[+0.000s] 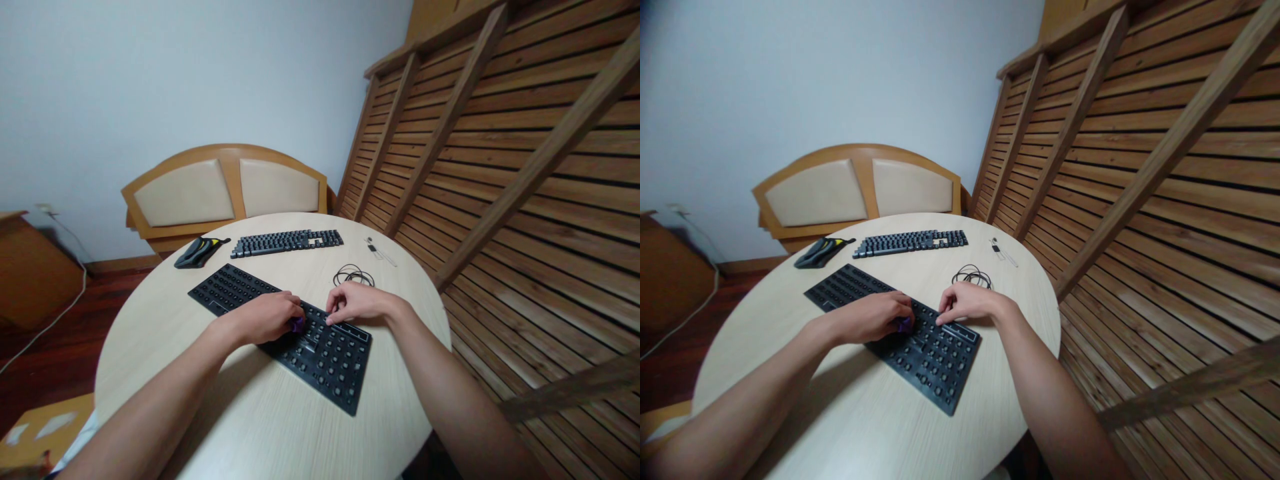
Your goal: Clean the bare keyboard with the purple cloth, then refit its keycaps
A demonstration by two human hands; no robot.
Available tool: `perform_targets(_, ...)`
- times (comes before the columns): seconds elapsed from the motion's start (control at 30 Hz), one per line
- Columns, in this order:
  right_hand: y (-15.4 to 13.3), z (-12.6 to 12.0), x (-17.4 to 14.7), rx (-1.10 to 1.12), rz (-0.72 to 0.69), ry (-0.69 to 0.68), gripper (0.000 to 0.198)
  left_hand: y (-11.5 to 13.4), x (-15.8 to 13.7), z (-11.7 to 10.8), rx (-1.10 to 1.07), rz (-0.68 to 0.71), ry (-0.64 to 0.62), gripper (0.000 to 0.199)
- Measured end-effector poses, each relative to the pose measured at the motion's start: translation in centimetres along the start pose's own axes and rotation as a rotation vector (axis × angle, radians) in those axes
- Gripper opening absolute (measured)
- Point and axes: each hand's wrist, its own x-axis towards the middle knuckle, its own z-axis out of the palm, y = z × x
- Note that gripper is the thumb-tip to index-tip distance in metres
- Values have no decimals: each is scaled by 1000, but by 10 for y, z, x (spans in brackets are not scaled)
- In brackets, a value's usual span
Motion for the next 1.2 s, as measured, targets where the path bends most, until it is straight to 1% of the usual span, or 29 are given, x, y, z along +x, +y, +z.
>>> perform_targets(0.1, 0, 0, -1, -4, -3, 3, 37, -10, -5, -1, -1, -51, -3, 19)
perform_targets(0.23, -1, 0, -1, -12, 8, 4, 37, -18, -8, 0, -54, -25, -2, 21)
perform_targets(0.33, -1, 0, -1, -11, 15, 5, 37, -15, -6, 1, -63, -2, -1, 19)
perform_targets(0.5, -1, -1, -1, -1, 15, -2, 38, -7, -3, 2, -52, -8, -6, 18)
perform_targets(0.77, 0, 0, -1, 5, 18, -6, 39, -3, 0, 2, 51, -105, -12, 13)
perform_targets(1.0, 1, 0, 0, 4, 12, -2, 38, -3, -2, -2, -7, -137, -31, 20)
perform_targets(1.2, -1, 0, -1, 2, 23, -1, 38, -7, -2, 2, -79, -29, 2, 17)
